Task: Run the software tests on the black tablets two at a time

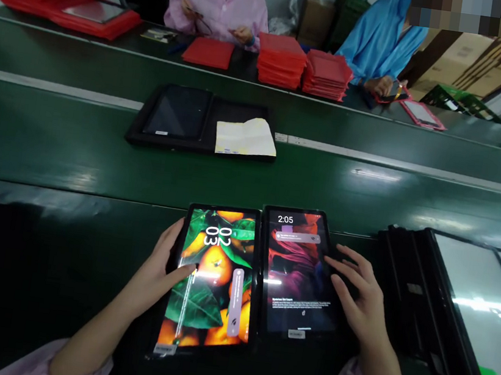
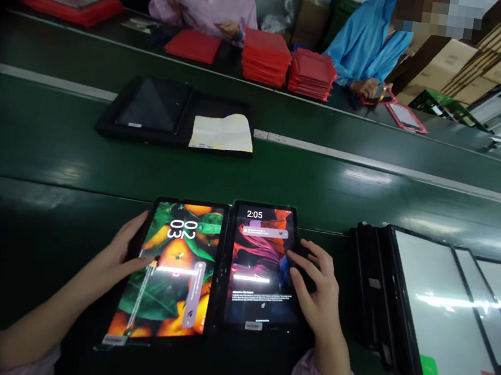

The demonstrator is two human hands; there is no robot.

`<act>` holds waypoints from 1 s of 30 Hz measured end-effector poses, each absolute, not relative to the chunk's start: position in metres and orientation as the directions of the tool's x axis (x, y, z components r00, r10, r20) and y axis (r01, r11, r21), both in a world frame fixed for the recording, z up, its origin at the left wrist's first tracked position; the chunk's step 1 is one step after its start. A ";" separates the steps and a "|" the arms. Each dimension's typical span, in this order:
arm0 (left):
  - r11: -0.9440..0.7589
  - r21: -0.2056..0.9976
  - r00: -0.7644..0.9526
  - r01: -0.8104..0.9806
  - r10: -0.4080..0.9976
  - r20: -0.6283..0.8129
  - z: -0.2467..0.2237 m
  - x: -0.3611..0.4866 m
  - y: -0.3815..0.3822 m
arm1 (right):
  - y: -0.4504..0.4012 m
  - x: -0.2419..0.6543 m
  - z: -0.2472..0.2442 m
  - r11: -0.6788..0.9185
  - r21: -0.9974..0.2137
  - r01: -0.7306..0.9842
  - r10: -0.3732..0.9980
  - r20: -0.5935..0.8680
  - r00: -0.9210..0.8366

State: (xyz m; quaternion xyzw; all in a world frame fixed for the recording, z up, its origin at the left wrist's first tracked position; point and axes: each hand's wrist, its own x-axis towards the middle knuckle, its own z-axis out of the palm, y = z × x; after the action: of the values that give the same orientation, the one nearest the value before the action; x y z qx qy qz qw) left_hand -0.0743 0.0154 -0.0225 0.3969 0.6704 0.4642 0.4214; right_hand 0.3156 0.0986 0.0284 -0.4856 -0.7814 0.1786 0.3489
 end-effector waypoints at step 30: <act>0.350 0.923 -0.415 -0.158 0.825 -0.384 -0.009 -0.086 0.029 | 0.085 0.298 0.026 0.543 -0.294 0.787 0.810 0.430 -0.398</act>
State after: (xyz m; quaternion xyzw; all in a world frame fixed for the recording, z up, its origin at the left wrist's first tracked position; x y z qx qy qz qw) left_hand -0.0855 0.0287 -0.0086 0.2497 0.6672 0.5124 0.4795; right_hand 0.2977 0.0847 0.0264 -0.4776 -0.8359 0.0216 0.2696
